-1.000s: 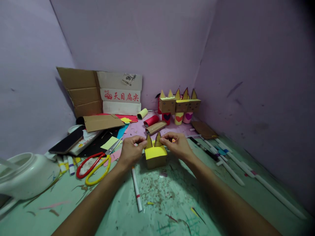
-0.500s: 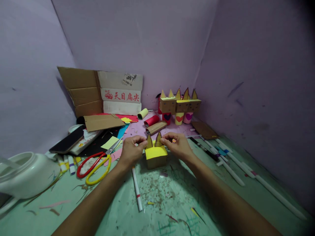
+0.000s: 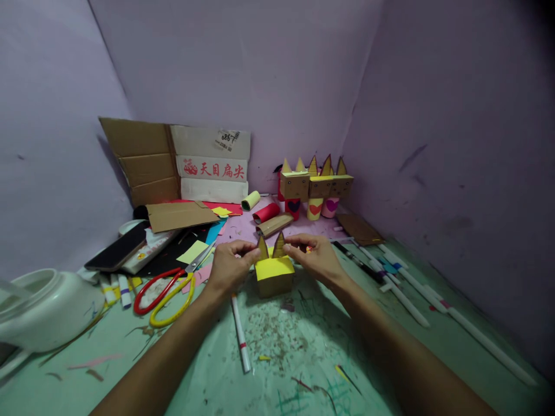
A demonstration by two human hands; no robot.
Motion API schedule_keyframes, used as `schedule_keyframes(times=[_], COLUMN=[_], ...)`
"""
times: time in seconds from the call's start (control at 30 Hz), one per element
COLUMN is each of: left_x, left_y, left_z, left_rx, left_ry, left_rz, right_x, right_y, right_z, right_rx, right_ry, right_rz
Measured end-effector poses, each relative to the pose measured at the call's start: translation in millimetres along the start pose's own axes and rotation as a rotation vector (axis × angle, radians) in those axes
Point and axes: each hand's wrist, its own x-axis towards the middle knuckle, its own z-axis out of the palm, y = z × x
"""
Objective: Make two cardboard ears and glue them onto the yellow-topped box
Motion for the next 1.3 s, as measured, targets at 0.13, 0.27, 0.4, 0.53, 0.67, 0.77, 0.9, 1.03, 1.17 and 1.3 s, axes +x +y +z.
schedule_keyframes(times=[0.13, 0.27, 0.4, 0.53, 0.67, 0.77, 0.9, 1.03, 1.17, 1.3], left_x=[-4, -10, -16, -16, -13, -15, -18, -16, -12, -10], left_y=[3, -8, -21, -21, -16, -16, -18, -21, -28, -36], left_z=[-15.5, -26.7, -19.2, -10.2, -10.2, -10.6, -9.9, -9.9, -7.8, -4.7], left_rx=[0.051, 0.082, 0.076, -0.093, -0.383, -0.548, -0.587, -0.592, -0.598, -0.59], left_ry=[-0.076, -0.353, -0.426, -0.466, -0.448, -0.454, -0.429, -0.425, -0.462, -0.461], left_rz=[0.036, 0.044, 0.02, -0.007, -0.068, -0.122, -0.121, -0.071, -0.079, -0.053], right_x=[-1, -4, -9, -11, -11, -12, -13, -13, -13, -13], right_y=[-3, 2, 8, 7, -3, -10, -13, -10, -3, 1], right_z=[-14, -25, -17, -6, -4, -3, -2, -1, 2, 4], right_rx=[0.021, 0.144, 0.153, 0.255, 0.46, 0.529, 0.539, 0.554, 0.586, 0.623], right_ry=[-0.066, -0.363, -0.568, -0.526, -0.452, -0.459, -0.467, -0.454, -0.428, -0.448], right_rz=[0.038, 0.027, -0.023, 0.004, 0.114, 0.124, 0.092, 0.073, 0.074, 0.114])
